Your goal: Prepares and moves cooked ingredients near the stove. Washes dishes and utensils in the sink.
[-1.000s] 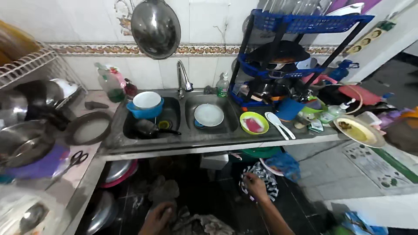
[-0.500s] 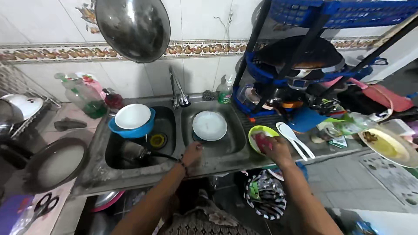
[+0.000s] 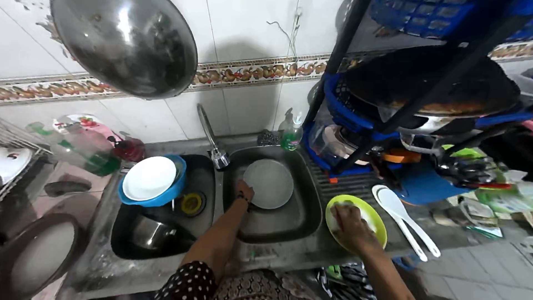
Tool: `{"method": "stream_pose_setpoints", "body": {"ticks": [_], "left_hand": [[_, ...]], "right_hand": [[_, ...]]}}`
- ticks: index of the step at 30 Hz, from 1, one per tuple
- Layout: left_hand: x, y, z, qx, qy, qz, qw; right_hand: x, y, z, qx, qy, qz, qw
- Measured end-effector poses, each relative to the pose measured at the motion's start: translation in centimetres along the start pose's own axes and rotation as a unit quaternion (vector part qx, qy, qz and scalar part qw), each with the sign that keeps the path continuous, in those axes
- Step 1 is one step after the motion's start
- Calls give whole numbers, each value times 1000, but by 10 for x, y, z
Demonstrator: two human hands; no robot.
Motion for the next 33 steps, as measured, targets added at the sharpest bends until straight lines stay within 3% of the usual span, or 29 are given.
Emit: {"method": "stream_pose_setpoints", "body": {"ticks": [5, 10, 20, 28, 33], "left_hand": [[-20, 0, 7, -7, -12, 9, 1000], [-19, -3, 13, -29, -44, 12, 999], [-34, -7, 3, 41, -68, -13, 997], [-30, -14, 4, 14, -33, -30, 999], [-31, -14, -3, 66, -11, -67, 995]], "right_hand": [[-11, 8, 4, 13, 3, 17, 1000], [-10, -1, 4, -15, 33, -23, 999], [-9, -9, 10, -31, 47, 18, 998], [-8, -12, 12, -51, 57, 24, 997], [-5, -14, 13, -83, 61, 9, 995]]}}
Point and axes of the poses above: each hand's wrist, its own x-axis away from the middle knuckle, its own y-axis out of the palm, z = x × y, the point moved 5 cm from there along -x, towards the middle knuckle, and after that the axes turned 12 degrees about -z, right-handed, at the moved point
